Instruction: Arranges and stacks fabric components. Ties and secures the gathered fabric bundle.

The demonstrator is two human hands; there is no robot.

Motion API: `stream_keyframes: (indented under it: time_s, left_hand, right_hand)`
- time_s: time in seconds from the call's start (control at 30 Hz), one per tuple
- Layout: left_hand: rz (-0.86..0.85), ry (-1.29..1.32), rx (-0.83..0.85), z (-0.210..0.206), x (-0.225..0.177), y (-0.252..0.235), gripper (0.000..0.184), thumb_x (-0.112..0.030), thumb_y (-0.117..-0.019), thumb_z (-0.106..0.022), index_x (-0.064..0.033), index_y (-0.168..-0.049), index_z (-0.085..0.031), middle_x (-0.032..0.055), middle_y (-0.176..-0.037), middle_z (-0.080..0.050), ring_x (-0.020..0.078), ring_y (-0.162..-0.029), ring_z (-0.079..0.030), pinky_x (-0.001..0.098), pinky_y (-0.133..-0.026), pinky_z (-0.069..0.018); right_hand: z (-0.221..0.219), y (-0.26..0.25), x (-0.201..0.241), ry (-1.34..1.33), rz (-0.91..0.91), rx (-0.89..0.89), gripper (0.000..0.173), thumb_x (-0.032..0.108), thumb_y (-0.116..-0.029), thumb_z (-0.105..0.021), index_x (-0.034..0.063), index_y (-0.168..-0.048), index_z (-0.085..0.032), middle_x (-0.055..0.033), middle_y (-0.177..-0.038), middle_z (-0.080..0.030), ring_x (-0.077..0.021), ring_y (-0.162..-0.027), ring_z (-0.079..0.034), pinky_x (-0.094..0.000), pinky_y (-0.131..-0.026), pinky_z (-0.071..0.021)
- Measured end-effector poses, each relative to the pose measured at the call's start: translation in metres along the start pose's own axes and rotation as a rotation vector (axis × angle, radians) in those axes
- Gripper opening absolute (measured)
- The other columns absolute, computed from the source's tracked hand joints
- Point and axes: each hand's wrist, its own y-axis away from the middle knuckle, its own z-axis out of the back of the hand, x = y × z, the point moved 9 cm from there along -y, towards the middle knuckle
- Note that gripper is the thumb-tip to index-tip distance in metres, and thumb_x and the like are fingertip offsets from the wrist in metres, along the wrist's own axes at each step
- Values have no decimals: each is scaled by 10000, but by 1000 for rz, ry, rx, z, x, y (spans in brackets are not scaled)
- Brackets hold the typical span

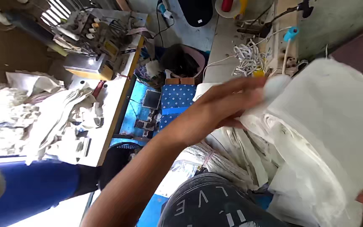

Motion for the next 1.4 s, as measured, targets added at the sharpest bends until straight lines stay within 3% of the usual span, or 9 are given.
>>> stream_keyframes:
  time_s: [0.07,0.23,0.33,0.53,0.77,0.93,1.07,1.2,1.4]
  left_hand:
    - [172,-48,-38,26,71,44,419,-296,-1063,-398,-70,-1340,-617,45,-1106,-723,138,-942,-715,329,-819,-620]
    - [924,-260,-21,49,278,184,381,-185,-1085,-399,53,-1203,-672,184,-1053,-722,263,-935,-709,456,-872,-572]
    - [819,-387,-127,43,329,188,349,-140,-1013,-591,73,-1287,-631,246,-1161,-701,331,-1015,-709,500,-934,-558]
    - [716,-788,-330,43,336,163,533,-407,-803,-842,78,-996,-733,271,-991,-723,441,-987,-700,608,-943,-519]
    - [386,-1046,-549,27,342,160,443,-345,-719,-825,24,-957,-769,231,-1014,-751,434,-1023,-708,617,-963,-500]
    - [383,-1035,-526,21,346,160,320,-225,-777,-796,10,-992,-774,225,-1067,-748,435,-1083,-690,615,-999,-483]
    - [466,-626,-546,28,347,162,275,-82,-904,-662,64,-1130,-718,225,-1171,-712,342,-1178,-659,517,-1074,-485]
    - [700,-122,-436,24,338,166,274,-132,-1066,-403,28,-1178,-595,29,-795,-613,83,-671,-609,302,-695,-560]
    - [752,-443,-145,19,279,129,290,-209,-1039,-536,18,-1032,-715,132,-843,-688,221,-770,-658,445,-768,-545]
  right_hand:
    - [12,6,-49,49,-146,-39,595,195,-805,-828,323,-1338,-596,241,-1184,-706,83,-1074,-656,-159,-932,-567]
    - [28,-10,-289,444,-728,19,871,378,-833,-842,-31,-1489,-442,-198,-1393,-599,-238,-1284,-588,-446,-1129,-448]
    - [37,-13,-313,475,-714,76,850,450,-860,-800,-24,-1474,-454,-223,-1403,-580,-272,-1303,-575,-444,-1137,-445]
    - [45,-34,-261,870,-839,326,854,555,-920,-702,-1,-1510,-434,-256,-1456,-525,-400,-1327,-538,-581,-1111,-416]
    - [50,-168,-228,844,-468,121,400,300,-1033,-620,-8,-1287,-644,-215,-1177,-678,-348,-1077,-668,-530,-969,-530]
    - [40,-283,-311,1037,-379,177,344,72,-955,-644,1,-1292,-656,-242,-1305,-633,-428,-1233,-600,-644,-1022,-471]
    - [54,-319,-368,1284,-380,278,1066,231,-666,-944,109,-1576,-401,-208,-1548,-469,-441,-1434,-418,-718,-1174,-222]
    - [46,-311,-368,1373,-452,357,798,286,-713,-912,-46,-1354,-573,-274,-1343,-607,-452,-1302,-536,-678,-1122,-312]
    - [40,-298,-370,1228,-634,376,650,329,-749,-879,-65,-1213,-648,-301,-1244,-636,-476,-1200,-598,-722,-930,-459]
